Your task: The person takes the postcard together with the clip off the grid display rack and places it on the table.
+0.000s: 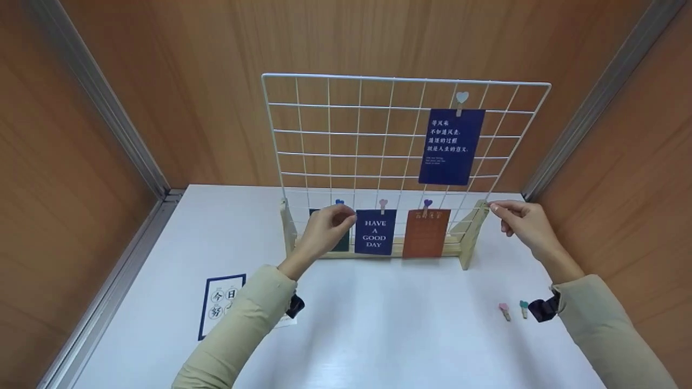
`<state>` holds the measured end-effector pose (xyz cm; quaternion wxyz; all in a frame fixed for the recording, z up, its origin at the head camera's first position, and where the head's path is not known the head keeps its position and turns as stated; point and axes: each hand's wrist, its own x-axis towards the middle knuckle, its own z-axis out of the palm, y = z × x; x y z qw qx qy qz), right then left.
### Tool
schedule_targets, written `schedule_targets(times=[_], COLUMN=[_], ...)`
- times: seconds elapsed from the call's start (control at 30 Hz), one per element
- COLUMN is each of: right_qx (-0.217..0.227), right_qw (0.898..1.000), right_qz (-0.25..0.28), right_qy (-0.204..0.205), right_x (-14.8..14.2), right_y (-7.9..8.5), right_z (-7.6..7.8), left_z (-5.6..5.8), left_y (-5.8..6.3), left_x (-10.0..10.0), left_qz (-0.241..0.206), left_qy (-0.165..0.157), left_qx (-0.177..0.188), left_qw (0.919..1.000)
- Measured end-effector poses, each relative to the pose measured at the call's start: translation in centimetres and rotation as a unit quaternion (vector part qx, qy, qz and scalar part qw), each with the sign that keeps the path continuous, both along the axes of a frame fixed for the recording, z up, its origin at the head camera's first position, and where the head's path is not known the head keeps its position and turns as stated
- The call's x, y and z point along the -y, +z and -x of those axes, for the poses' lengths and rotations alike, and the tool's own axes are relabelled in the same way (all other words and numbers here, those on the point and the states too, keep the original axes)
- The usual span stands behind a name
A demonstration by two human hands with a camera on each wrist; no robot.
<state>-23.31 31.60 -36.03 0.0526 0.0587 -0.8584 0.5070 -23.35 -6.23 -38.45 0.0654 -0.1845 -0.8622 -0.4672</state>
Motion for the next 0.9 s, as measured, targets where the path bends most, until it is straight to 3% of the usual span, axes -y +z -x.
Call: schedule_targets(times=[0.33, 0.9], right_qx=[-0.016, -0.024], right_qw=[1.0, 0.999], right_qz=[0.017, 0.03], right_qy=[0.005, 0.021], right_x=[0.9, 2.3], right_y=[0.4, 1.1], right_z=[0.6, 1.1], left_z=[0.3, 0.8], left_y=[0.4, 0.9], left_x=[-1.6, -3.4], left_qz=[0.015, 0.017], left_qy=[-0.005, -0.013], left_qx=[-0.018, 0.008], left_qw=[0.9997, 0.9997])
